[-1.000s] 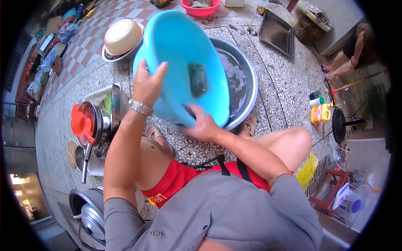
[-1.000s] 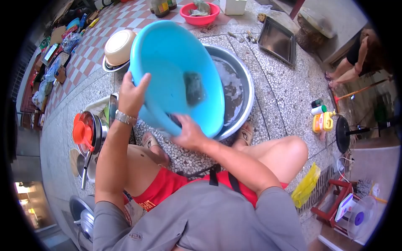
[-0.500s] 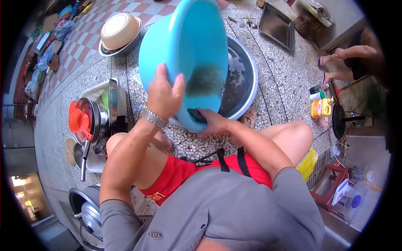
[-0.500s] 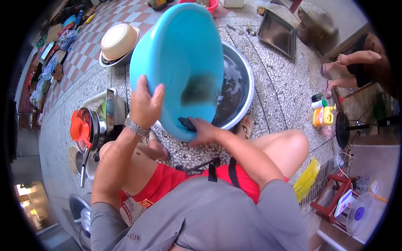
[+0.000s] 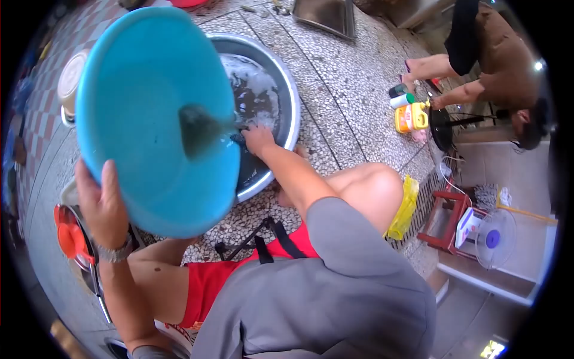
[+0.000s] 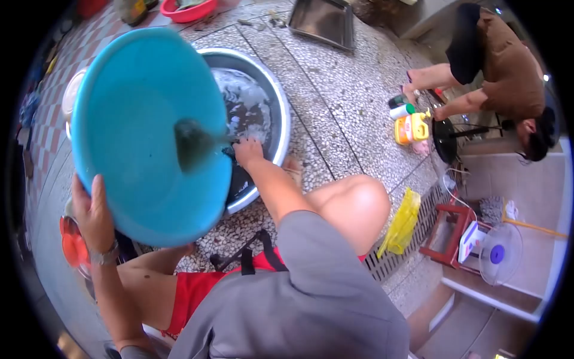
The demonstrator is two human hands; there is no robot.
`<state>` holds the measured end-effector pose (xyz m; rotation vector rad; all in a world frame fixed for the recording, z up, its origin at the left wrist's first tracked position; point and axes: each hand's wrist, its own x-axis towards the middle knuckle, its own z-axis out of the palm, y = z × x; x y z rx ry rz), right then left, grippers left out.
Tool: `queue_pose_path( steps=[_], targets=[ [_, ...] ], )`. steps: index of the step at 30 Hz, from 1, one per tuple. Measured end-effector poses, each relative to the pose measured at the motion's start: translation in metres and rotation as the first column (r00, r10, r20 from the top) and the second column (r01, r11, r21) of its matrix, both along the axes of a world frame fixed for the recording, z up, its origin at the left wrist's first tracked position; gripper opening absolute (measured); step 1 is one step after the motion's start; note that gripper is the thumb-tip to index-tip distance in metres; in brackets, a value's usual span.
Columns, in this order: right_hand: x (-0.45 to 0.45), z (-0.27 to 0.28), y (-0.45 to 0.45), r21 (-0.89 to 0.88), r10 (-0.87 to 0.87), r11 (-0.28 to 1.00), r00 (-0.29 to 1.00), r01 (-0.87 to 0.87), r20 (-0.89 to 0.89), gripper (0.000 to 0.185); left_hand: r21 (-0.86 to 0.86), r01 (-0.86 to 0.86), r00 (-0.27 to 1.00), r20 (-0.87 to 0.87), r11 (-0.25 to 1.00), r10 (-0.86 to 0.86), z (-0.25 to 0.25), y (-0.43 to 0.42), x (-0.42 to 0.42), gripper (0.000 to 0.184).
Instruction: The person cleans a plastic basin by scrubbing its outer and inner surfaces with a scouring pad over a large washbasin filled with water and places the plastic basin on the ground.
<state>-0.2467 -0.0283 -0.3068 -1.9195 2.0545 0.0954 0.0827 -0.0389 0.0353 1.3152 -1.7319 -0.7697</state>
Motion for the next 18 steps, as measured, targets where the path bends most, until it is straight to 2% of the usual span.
queue_pose_path(
  steps=[1,3,4,5,6,7,8,12,15,18],
  targets=[
    [-0.003,-0.005,0.000,0.012,-0.031,0.999,0.999,0.031,0.009,0.032,0.061,-0.007,1.000,-0.027,0.998,0.009,0.004,-0.001,0.003,0.034],
    [-0.009,-0.013,-0.004,0.026,-0.097,0.995,0.995,0.096,0.021,0.030,0.079,-0.041,0.999,0.030,0.996,0.038,0.004,-0.006,0.014,0.034],
    [-0.003,-0.020,0.001,0.004,-0.122,0.993,0.989,0.122,0.082,0.031,0.116,-0.058,0.997,-0.038,0.992,0.063,0.003,-0.007,0.016,0.034],
    [0.004,-0.011,0.006,0.069,-0.051,0.997,0.996,0.046,0.067,0.038,0.155,-0.077,0.990,-0.102,0.985,0.094,0.002,-0.008,0.016,0.034],
    [0.016,-0.020,0.012,0.045,-0.054,0.998,0.994,0.050,0.094,0.039,0.119,-0.095,0.984,-0.138,0.988,0.111,0.007,-0.006,0.005,0.034],
    [0.027,-0.022,0.023,-0.099,-0.049,0.993,0.989,0.063,0.138,0.027,0.120,-0.077,0.985,-0.147,0.990,0.095,0.005,-0.008,0.002,0.033],
    [0.037,-0.021,0.028,-0.089,-0.092,0.989,0.969,0.114,0.227,0.026,0.121,-0.063,0.985,-0.150,0.991,0.081,0.004,-0.009,0.004,0.033],
    [0.065,0.007,0.049,-0.056,0.058,0.997,0.955,-0.044,0.291,0.030,0.058,-0.033,0.993,-0.109,0.998,0.039,-0.003,-0.012,0.008,0.031],
    [0.087,0.033,0.068,-0.041,0.161,0.987,0.937,-0.157,0.310,0.041,-0.019,-0.067,0.998,0.011,0.998,0.067,-0.002,-0.017,0.007,0.028],
    [0.101,0.061,0.083,0.043,0.193,0.975,0.929,-0.217,0.315,0.051,-0.035,0.017,1.000,-0.019,0.999,-0.018,-0.014,-0.037,0.019,0.027]
  ],
)
